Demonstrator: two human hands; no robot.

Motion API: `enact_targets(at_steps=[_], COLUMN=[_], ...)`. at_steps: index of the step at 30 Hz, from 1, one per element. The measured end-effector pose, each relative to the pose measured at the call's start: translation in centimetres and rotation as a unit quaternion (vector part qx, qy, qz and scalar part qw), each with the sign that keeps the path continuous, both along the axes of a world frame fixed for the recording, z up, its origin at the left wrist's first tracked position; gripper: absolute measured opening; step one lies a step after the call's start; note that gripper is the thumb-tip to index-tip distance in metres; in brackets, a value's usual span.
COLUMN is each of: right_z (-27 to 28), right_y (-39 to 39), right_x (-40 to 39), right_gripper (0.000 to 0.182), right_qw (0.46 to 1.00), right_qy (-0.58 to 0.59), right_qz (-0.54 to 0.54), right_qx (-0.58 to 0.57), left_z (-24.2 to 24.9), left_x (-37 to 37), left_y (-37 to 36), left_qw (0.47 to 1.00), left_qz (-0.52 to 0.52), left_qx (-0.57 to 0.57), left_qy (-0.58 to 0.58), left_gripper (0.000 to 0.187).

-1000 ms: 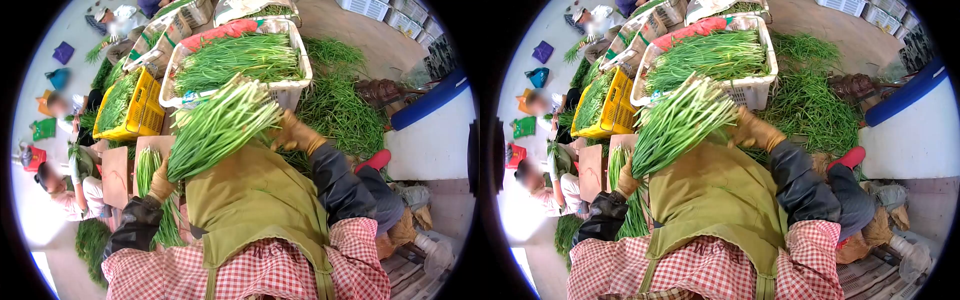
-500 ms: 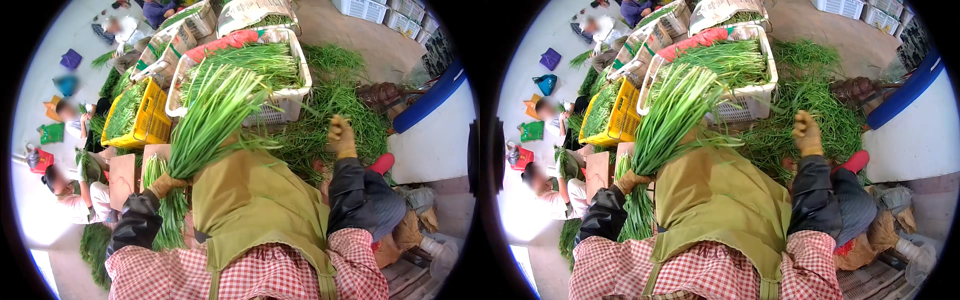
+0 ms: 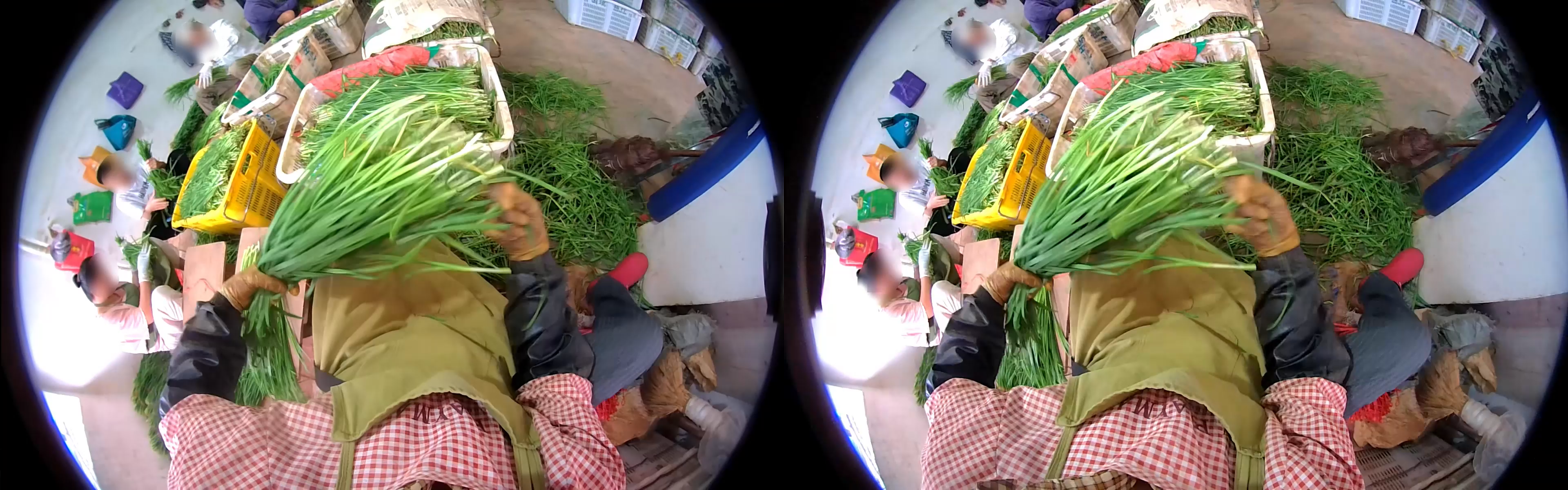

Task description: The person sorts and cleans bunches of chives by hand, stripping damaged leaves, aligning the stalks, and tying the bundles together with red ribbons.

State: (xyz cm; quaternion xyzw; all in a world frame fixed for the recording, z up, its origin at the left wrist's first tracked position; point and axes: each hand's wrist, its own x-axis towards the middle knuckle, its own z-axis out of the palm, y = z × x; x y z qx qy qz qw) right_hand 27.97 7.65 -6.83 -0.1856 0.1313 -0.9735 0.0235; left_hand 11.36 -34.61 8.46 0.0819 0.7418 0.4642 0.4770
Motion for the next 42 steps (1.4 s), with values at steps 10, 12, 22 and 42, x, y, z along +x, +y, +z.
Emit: enact_targets(at_steps=[10, 12, 22, 42], right_z=[-11.3, -11.6, 8.5, -2.6], right_y=[10.2, 10.2, -3.1, 8.4], right_x=[6.2, 6.9, -3.4, 0.2], right_gripper=[0.027, 0.042, 0.050, 0.017], right_qw=[0.967, 0.835, 0.437, 0.664], right_qy=[-0.045, -0.442, -0.093, -0.472], right_qz=[-0.197, -0.233, -0.430, -0.491], right_qx=[-0.154, 0.231, 0.784, 0.309], left_z=[-5.6, -5.8, -6.0, -10.7], left_x=[-0.1, -0.1, -0.1, 1.7], left_y=[-2.0, -2.4, -1.7, -2.8], left_qw=[0.996, 0.998, 0.982, 0.989], left_qz=[-0.078, -0.061, -0.141, 0.110], left_qx=[-0.031, -0.032, -0.049, 0.084], left_qy=[0.018, 0.004, 0.114, -0.058], left_gripper=[0.040, 0.040, 0.041, 0.041])
